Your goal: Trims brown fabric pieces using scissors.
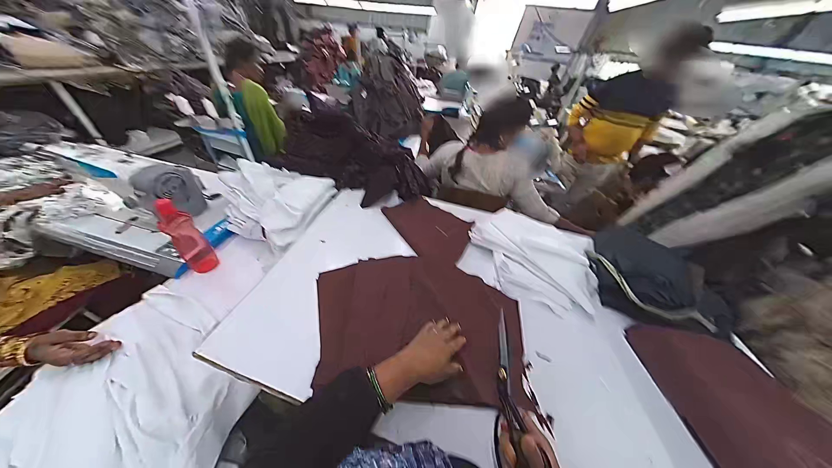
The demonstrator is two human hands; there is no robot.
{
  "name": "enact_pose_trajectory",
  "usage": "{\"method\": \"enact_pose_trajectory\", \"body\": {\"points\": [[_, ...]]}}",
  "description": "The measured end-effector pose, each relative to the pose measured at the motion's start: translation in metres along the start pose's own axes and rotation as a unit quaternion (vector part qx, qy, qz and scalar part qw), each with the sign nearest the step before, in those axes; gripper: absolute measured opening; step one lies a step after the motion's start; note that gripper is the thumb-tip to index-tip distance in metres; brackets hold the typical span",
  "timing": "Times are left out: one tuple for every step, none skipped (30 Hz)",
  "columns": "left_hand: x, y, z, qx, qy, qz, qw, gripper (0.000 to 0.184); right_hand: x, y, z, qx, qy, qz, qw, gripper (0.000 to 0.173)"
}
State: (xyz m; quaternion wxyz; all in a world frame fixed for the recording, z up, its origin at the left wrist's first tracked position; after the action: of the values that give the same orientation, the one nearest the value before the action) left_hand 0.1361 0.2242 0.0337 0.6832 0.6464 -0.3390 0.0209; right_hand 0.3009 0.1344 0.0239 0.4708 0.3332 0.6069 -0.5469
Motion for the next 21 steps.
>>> {"method": "enact_pose_trajectory", "body": {"points": [[0.0, -0.001, 0.001, 0.007, -0.001, -0.004, 1.0, 0.054, -0.003, 0.006, 0.005, 0.026, 0.005, 0.009, 1.0, 0.045], [0.003, 0.001, 0.002, 0.014, 0.002, -0.003, 1.0, 0.051, -0.007, 0.014, 0.01, 0.06, 0.004, 0.015, 0.998, 0.048], [0.007, 0.002, 0.003, 0.021, 0.003, 0.005, 1.0, 0.048, -0.012, 0.023, 0.016, 0.095, -0.003, 0.023, 0.995, 0.054], [0.013, 0.006, 0.004, 0.042, -0.007, 0.018, 0.999, 0.044, -0.017, 0.033, 0.022, 0.132, -0.013, 0.027, 0.991, 0.059], [0.022, 0.01, 0.003, 0.078, -0.032, 0.035, 0.996, 0.039, -0.023, 0.042, 0.027, 0.169, -0.019, 0.028, 0.985, 0.059], [0.033, 0.012, 0.002, 0.107, -0.063, 0.051, 0.991, 0.036, -0.029, 0.053, 0.034, 0.198, -0.023, 0.033, 0.979, 0.056], [0.046, 0.012, 0.002, 0.121, -0.093, 0.062, 0.986, 0.034, -0.034, 0.062, 0.04, 0.225, -0.028, 0.035, 0.973, 0.047], [0.059, 0.008, 0.0, 0.116, -0.116, 0.068, 0.984, 0.034, -0.037, 0.071, 0.046, 0.244, -0.037, 0.039, 0.968, 0.041], [0.07, 0.002, -0.001, 0.091, -0.131, 0.067, 0.985, 0.035, -0.039, 0.078, 0.053, 0.254, -0.047, 0.045, 0.965, 0.044], [0.08, -0.007, -0.003, 0.053, -0.137, 0.059, 0.987, 0.04, -0.039, 0.084, 0.061, 0.253, -0.059, 0.056, 0.964, 0.055], [0.087, -0.016, -0.006, 0.007, -0.131, 0.044, 0.99, 0.045, -0.038, 0.088, 0.067, 0.243, -0.077, 0.072, 0.964, 0.066], [0.091, -0.025, -0.008, -0.034, -0.119, 0.026, 0.992, 0.047, -0.036, 0.089, 0.074, 0.223, -0.097, 0.084, 0.966, 0.074], [0.092, -0.03, -0.01, -0.056, -0.111, 0.01, 0.992, 0.045, -0.034, 0.088, 0.08, 0.198, -0.118, 0.095, 0.968, 0.079], [0.092, -0.032, -0.011, -0.059, -0.108, 0.004, 0.992, 0.04, -0.032, 0.086, 0.088, 0.169, -0.139, 0.104, 0.97, 0.084], [0.092, -0.032, -0.012, -0.054, -0.11, 0.001, 0.992, 0.037, -0.029, 0.084, 0.096, 0.14, -0.16, 0.113, 0.971, 0.087], [0.092, -0.031, -0.012, -0.053, -0.11, -0.001, 0.993, 0.035, -0.026, 0.082, 0.104, 0.113, -0.183, 0.123, 0.969, 0.089], [0.091, -0.03, -0.012, -0.052, -0.111, -0.002, 0.993, 0.033, -0.024, 0.081, 0.113, 0.091, -0.206, 0.137, 0.965, 0.09], [0.09, -0.029, -0.011, -0.047, -0.11, -0.001, 0.993, 0.033, -0.024, 0.082, 0.12, 0.072, -0.224, 0.162, 0.958, 0.091], [0.09, -0.027, -0.01, -0.034, -0.111, 0.002, 0.993, 0.032, -0.023, 0.083, 0.127, 0.052, -0.242, 0.194, 0.949, 0.091], [0.089, -0.026, -0.008, -0.009, -0.113, 0.007, 0.994, 0.032, -0.023, 0.085, 0.132, 0.036, -0.265, 0.222, 0.938, 0.092], [0.088, -0.023, -0.006, 0.021, -0.115, 0.015, 0.993, 0.033, -0.023, 0.086, 0.137, 0.024, -0.289, 0.245, 0.925, 0.092]]}}
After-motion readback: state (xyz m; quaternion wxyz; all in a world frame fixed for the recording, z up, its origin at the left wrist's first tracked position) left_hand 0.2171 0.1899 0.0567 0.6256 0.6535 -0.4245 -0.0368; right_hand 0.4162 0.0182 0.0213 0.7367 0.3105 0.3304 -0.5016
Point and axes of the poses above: each hand's wrist, its own z-axis away from the middle knuckle, its own y-axis out of the back of the hand, x = y × z, the point moved 9 cm from there along -z, towards the middle knuckle, and after that the axes turned 11 degrees about x, right-handed, at the moved point
